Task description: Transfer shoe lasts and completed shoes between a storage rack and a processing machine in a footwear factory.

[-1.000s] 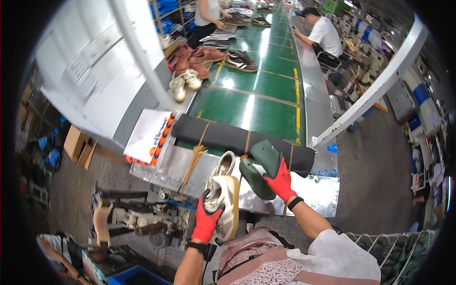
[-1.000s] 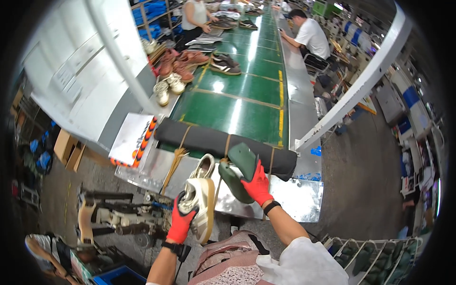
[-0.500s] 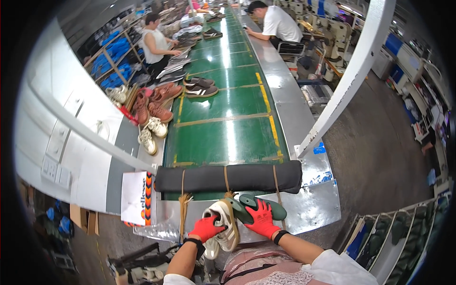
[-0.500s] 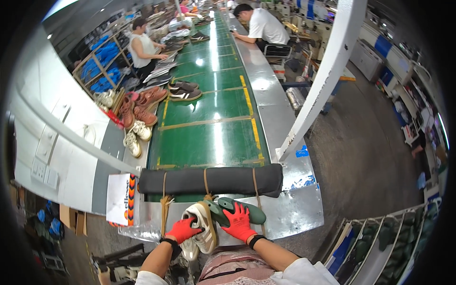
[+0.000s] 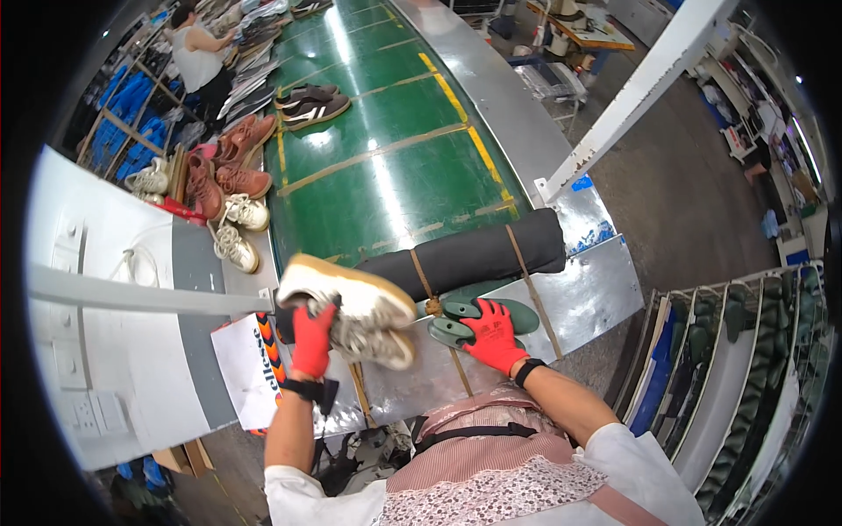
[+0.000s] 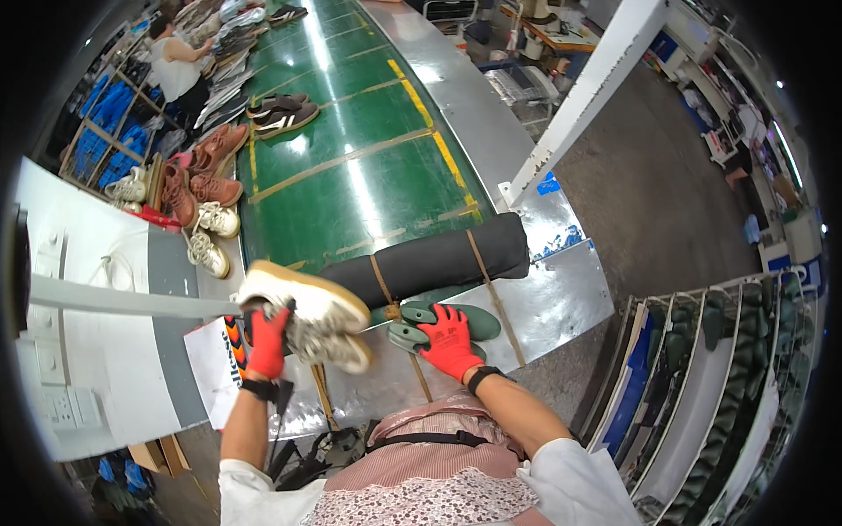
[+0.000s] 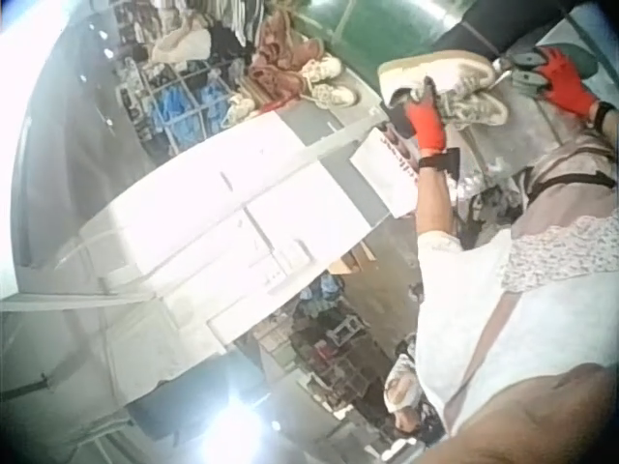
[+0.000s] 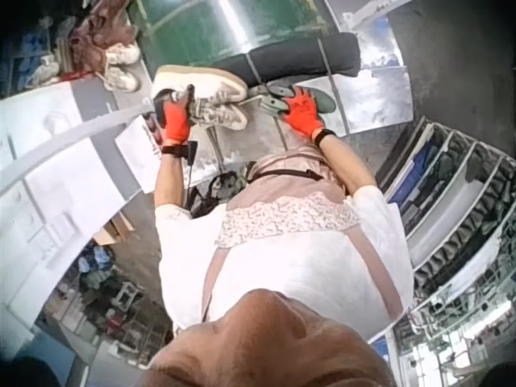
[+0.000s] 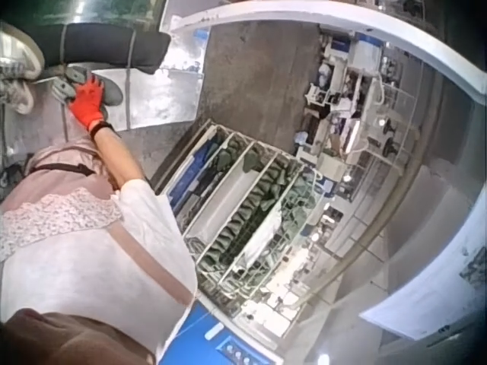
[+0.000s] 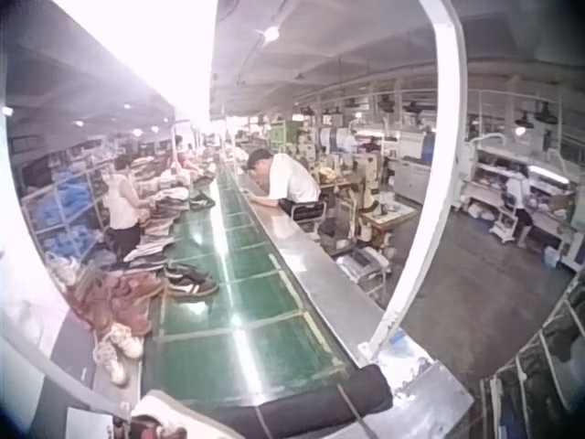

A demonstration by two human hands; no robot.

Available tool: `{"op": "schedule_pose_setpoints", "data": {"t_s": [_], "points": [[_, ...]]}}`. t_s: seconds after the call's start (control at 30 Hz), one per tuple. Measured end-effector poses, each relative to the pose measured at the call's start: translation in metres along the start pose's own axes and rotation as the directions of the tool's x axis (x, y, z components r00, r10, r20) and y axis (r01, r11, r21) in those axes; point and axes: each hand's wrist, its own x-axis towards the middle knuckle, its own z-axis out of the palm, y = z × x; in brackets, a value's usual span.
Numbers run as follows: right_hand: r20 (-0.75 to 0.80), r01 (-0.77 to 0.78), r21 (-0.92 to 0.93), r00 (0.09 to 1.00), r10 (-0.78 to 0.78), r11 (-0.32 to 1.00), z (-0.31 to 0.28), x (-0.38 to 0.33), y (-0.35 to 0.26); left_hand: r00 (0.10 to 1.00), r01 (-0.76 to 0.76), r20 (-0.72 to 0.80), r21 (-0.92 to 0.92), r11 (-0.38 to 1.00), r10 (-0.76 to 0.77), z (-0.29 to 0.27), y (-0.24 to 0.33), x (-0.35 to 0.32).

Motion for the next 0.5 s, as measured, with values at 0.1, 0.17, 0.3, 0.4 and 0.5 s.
{"op": "schedule_pose_setpoints", "data": {"t_s": [0.1, 0.17, 0.3, 0.4, 0.5], "points": [[0.02, -0.066, 0.109, 0.998, 0.064, 0.992, -0.022, -0.02, 0.004, 0.972, 0.231, 0.107, -0.257, 0.938, -0.21, -0.008, 0.033, 0.075], [0.005, -0.201, 0.168, 0.979, 0.203, 0.965, -0.04, -0.048, 0.006, 0.976, 0.114, 0.21, -0.268, 0.957, -0.057, -0.028, 0.014, 0.14], [-0.071, -0.463, 0.462, 0.831, 0.552, 0.756, -0.044, -0.091, 0.012, 0.89, -0.271, 0.42, 0.172, 0.947, 0.179, -0.063, -0.007, 0.211], [-0.168, -0.516, 0.631, 0.638, 0.751, 0.579, -0.04, -0.139, 0.034, 0.95, 0.177, 0.282, -0.127, 0.976, -0.136, -0.016, -0.014, 0.222], [-0.29, -0.397, 0.793, 0.421, 0.859, 0.462, -0.039, -0.181, 0.047, 0.97, -0.166, 0.204, 0.138, 0.977, 0.136, 0.068, -0.034, 0.173]]}}
